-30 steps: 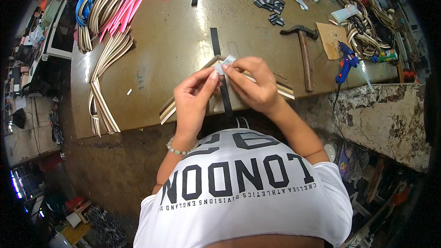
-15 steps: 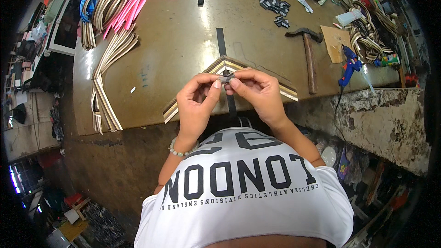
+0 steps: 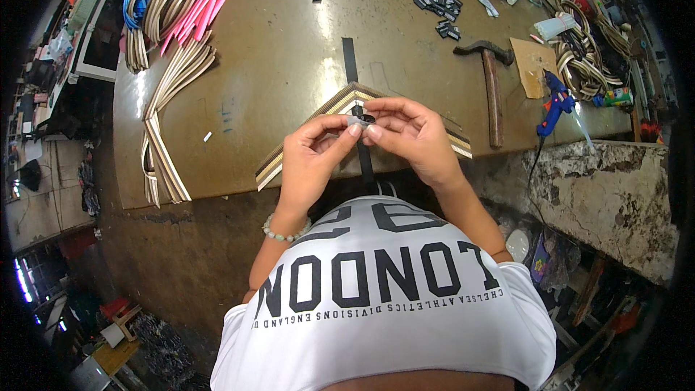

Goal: The person assembles a strap by applying hot glue to a black strip and attaching beige ribbed pieces and small white rectangular pieces. They repeatedly pick up the glue gun, apply glue, and press components onto the strip, then place the assembled piece aside.

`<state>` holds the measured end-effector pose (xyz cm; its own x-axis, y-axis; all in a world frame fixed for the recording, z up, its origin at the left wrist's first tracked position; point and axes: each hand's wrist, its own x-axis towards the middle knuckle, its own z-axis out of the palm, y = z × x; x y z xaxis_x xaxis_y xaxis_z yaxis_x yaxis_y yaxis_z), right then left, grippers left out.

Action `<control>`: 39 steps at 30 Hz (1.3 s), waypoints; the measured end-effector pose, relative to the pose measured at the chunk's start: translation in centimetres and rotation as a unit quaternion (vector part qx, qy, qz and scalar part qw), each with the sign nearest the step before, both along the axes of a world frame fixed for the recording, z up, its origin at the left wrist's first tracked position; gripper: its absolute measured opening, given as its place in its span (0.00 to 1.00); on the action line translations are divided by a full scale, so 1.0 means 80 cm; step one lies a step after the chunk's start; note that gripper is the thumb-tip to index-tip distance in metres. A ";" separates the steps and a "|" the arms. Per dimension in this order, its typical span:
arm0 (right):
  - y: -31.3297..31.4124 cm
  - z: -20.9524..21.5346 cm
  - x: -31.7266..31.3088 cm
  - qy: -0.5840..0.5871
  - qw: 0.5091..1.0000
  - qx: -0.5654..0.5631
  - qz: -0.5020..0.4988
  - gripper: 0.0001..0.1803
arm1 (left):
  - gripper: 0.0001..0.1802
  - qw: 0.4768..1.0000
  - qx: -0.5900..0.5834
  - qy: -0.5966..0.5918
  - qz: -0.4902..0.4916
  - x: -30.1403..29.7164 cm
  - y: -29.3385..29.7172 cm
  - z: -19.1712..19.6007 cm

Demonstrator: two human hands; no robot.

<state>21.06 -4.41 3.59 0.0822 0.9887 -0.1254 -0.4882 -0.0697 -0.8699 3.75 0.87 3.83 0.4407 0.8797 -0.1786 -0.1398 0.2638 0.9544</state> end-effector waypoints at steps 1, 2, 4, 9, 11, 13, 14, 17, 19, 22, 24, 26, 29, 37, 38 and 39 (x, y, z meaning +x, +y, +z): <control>0.001 0.003 0.003 -0.017 1.000 0.005 0.004 0.15 | 0.09 1.000 0.008 0.012 -0.010 -0.001 0.000 0.001; 0.001 0.005 0.006 -0.033 0.999 0.016 0.011 0.15 | 0.09 0.999 0.019 0.026 -0.014 -0.001 0.000 0.003; 0.002 0.007 0.010 -0.067 0.997 -0.003 0.027 0.14 | 0.09 0.999 0.024 0.039 -0.024 -0.003 0.000 0.004; 0.003 0.001 0.005 -0.072 0.997 -0.009 0.000 0.12 | 0.09 0.998 0.014 0.059 -0.010 -0.006 0.002 0.001; 0.003 -0.001 0.001 -0.086 0.996 -0.011 -0.009 0.12 | 0.09 0.997 0.006 0.080 -0.003 -0.008 0.004 -0.001; 0.002 -0.001 -0.001 -0.078 0.997 -0.026 -0.004 0.13 | 0.09 0.997 0.004 0.071 -0.006 -0.007 0.006 -0.002; 0.003 -0.001 -0.001 -0.071 0.997 -0.024 -0.007 0.13 | 0.09 0.997 0.003 0.072 -0.006 -0.007 0.008 -0.002; 0.004 -0.002 0.001 -0.077 0.996 -0.037 0.007 0.13 | 0.07 0.996 0.028 0.084 -0.009 -0.005 0.011 -0.001; 0.006 -0.005 0.004 -0.070 0.997 -0.030 0.009 0.12 | 0.07 0.994 0.012 0.103 -0.022 -0.004 0.013 0.000; 0.007 -0.011 0.006 -0.061 0.997 -0.040 0.011 0.12 | 0.07 0.993 0.017 0.115 -0.024 -0.002 0.014 0.001; 0.007 -0.014 0.007 -0.055 0.997 -0.050 0.012 0.12 | 0.07 0.992 0.020 0.124 -0.027 0.000 0.015 0.000; 0.007 -0.015 0.008 -0.043 0.998 -0.047 0.011 0.11 | 0.08 0.991 0.014 0.126 -0.032 0.000 0.017 -0.001; 0.014 -0.011 0.014 -0.107 0.990 -0.091 0.030 0.11 | 0.09 0.977 0.049 0.201 -0.045 0.005 0.026 -0.003; 0.071 -0.015 0.040 -0.399 0.905 -0.121 0.084 0.15 | 0.13 0.916 0.198 0.339 -0.080 0.031 0.072 -0.013; 0.076 -0.017 0.041 -0.391 0.905 -0.142 0.093 0.15 | 0.13 0.912 0.199 0.350 -0.081 0.033 0.075 -0.015; 0.079 -0.019 0.042 -0.384 0.903 -0.162 0.104 0.16 | 0.14 0.905 0.193 0.369 -0.083 0.034 0.077 -0.016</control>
<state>24.41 1.87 2.05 0.0850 0.9146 -0.3952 0.3030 -0.4016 -0.8642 6.48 7.03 2.52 0.4584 0.8722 -0.1706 0.5840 -0.1509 0.7976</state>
